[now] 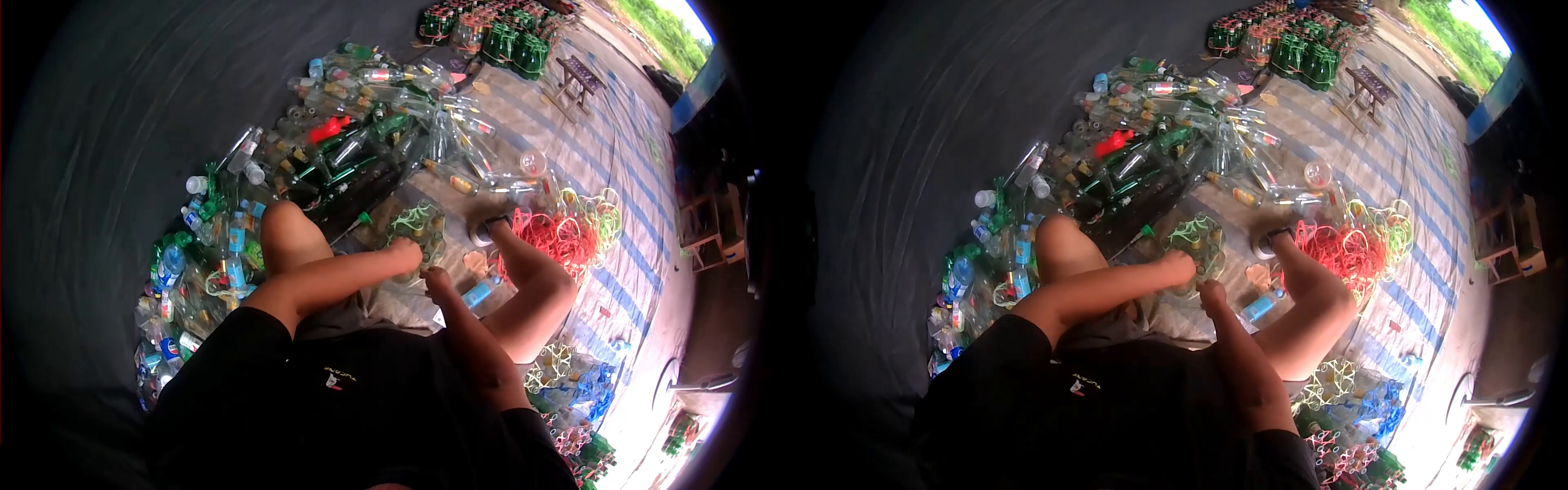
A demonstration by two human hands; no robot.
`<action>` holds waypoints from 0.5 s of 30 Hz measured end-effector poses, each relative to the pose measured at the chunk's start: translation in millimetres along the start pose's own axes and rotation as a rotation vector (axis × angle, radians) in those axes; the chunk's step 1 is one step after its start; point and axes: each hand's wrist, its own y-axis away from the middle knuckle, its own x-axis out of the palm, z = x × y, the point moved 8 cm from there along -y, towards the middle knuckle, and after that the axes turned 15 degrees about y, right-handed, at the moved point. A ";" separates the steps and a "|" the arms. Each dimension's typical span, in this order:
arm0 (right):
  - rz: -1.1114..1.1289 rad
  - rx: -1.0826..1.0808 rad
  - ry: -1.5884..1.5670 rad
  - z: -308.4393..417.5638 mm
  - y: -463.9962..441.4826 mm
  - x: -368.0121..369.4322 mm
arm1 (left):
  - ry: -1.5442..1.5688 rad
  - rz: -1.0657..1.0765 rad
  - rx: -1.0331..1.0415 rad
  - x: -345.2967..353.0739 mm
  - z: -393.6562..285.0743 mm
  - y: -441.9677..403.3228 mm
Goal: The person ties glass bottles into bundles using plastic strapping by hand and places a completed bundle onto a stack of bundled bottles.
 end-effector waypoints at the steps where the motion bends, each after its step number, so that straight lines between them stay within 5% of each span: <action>1: 0.010 -0.026 -0.022 5.4 1.3 -2.3 | 0.044 0.067 -0.035 2.3 4.1 1.6; 3: 0.024 -0.055 -0.045 17.2 1.4 -4.4 | 0.043 0.068 -0.072 -1.2 6.9 6.5; 5: 0.134 0.486 -0.418 -0.2 10.7 7.3 | 0.041 0.071 -0.105 0.3 14.7 6.8; 7: 0.123 0.465 -0.395 12.8 13.8 1.4 | 0.129 -0.015 -0.049 -4.2 23.7 7.1; 12: 0.062 0.291 -0.338 22.2 5.2 2.5 | 0.241 0.065 -0.110 -3.8 52.9 5.1; 15: 0.049 0.320 -0.319 24.9 7.5 3.2 | 0.210 0.191 0.019 -10.8 51.0 14.2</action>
